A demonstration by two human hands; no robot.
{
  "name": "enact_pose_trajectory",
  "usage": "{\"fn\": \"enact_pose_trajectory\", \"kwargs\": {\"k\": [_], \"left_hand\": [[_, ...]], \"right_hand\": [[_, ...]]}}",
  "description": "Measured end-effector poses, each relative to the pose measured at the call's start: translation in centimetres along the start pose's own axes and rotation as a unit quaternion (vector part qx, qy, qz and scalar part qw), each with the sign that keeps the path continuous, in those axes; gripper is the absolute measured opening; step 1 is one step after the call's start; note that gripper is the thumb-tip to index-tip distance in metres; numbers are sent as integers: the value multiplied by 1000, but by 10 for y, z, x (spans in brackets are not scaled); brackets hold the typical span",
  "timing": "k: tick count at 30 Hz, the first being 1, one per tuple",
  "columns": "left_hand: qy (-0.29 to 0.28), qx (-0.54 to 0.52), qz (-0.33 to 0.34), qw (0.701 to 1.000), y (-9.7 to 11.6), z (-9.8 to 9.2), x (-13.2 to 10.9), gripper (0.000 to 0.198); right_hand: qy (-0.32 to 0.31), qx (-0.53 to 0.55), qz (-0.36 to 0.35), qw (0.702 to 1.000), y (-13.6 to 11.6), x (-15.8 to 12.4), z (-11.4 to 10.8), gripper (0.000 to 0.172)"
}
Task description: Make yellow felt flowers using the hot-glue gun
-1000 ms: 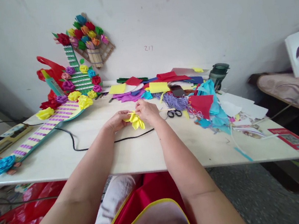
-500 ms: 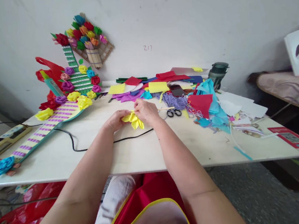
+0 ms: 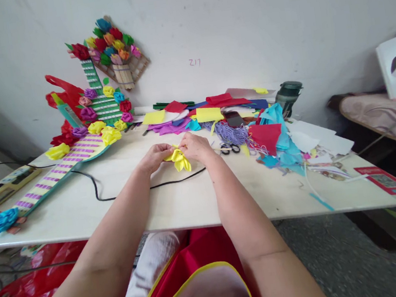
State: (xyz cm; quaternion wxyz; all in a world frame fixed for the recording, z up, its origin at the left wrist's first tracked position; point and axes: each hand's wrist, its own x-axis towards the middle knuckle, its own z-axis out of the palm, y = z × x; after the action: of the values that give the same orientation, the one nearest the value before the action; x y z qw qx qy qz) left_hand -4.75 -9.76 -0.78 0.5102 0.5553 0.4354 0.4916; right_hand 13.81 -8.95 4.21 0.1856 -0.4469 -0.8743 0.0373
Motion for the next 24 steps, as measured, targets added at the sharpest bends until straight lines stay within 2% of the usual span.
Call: {"fn": "enact_pose_trajectory", "kwargs": {"k": [4,7,15,24], "left_hand": [[8,46,36,998,4,2,-2,40],[9,56,50,997,4,3,-3,40],[-2,-82,-28,996,1,3,0,25],[30,-123,-94,988,1,5,5,12]], "right_hand": [[-20,-4,-1,1000,3,1,0,24],[-10,-2,-10,1000,5,1,-1,21],[32,-2,-39,999,2,-1,-1,15],[44,-3,-20,999,-7,-3,-2,15]]}}
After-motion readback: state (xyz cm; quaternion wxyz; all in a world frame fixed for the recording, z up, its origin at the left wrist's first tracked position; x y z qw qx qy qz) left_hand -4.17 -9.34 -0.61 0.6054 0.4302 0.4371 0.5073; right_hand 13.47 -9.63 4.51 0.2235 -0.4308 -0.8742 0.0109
